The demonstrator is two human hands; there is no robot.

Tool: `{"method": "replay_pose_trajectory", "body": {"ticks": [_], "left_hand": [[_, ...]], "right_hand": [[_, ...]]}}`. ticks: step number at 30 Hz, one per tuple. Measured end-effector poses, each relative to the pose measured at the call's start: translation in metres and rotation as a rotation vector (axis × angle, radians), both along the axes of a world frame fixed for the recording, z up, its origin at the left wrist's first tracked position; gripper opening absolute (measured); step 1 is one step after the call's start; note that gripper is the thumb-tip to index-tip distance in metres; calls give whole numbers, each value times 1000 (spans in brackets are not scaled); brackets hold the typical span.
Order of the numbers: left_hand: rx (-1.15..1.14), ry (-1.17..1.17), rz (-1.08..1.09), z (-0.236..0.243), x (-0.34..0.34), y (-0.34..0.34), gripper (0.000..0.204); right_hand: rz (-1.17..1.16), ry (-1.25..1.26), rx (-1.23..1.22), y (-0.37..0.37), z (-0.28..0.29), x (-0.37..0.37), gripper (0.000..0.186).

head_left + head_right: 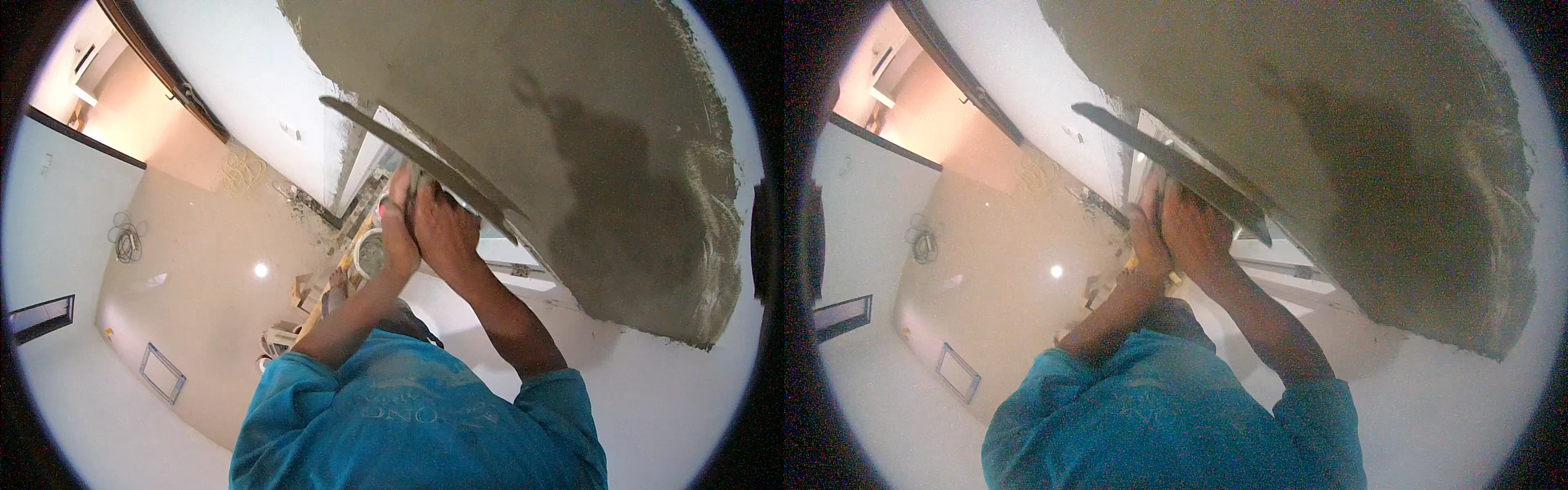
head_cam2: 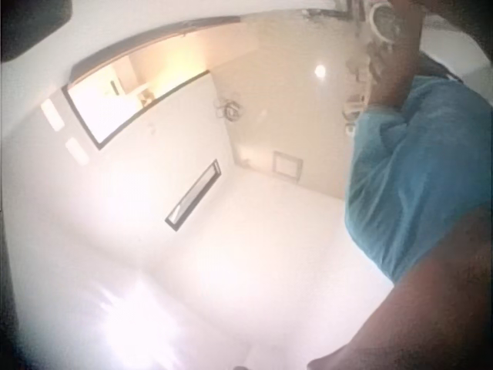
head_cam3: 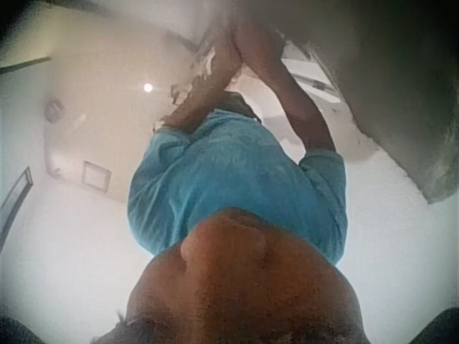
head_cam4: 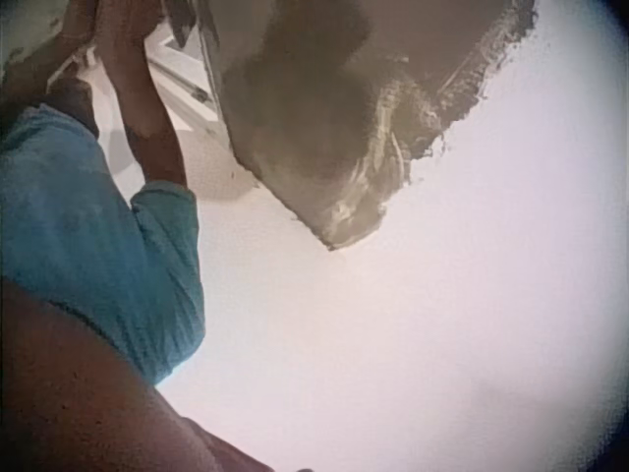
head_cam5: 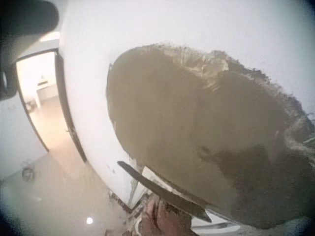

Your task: The person applies and smooths plaster on a ceiling using a trowel and a pink float while standing on a wooden scaffold. After finishing, the person descends, walks through a hallway, and moves various buckets and boxes in a cluttered storage area.

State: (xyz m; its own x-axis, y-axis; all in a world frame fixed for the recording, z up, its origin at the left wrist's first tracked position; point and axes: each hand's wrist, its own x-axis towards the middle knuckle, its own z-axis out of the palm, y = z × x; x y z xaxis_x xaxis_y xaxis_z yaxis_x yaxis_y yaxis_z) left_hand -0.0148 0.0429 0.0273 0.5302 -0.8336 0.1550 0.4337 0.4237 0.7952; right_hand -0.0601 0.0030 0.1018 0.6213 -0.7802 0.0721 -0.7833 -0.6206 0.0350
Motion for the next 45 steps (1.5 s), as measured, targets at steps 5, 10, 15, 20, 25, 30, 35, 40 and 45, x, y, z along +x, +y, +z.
{"method": "replay_pose_trajectory", "body": {"ticks": [5, 10, 15, 20, 25, 30, 35, 40, 45], "left_hand": [[92, -114, 25, 17, 43, -44, 73], [-6, 369, -195, 57, 47, -72, 68], [-102, -160, -146, 78, 42, -53, 68], [-121, 76, -89, 42, 40, -18, 76], [40, 248, -67, -9, 61, -38, 78], [2, 284, -170, -15, 78, -63, 78], [-51, 194, -201, 25, 80, -69, 77], [-55, -123, -108, 87, 70, -70, 71], [-113, -504, 35, 137, 73, -71, 62]], "right_hand": [[-127, 24, 196, -41, 3, 35, 24], [-56, -106, 125, -66, 48, 41, 31], [-257, -237, 2, -31, 87, 15, 36], [-194, -15, 163, -10, 37, 38, 35], [-181, -35, 365, -35, -13, 68, 33], [-175, -32, 311, -53, -8, 81, 33], [-215, -64, 235, -55, 22, 75, 35], [-96, -187, -52, -55, 69, 53, 25], [-108, -263, -54, -50, 113, 43, 39]]}}
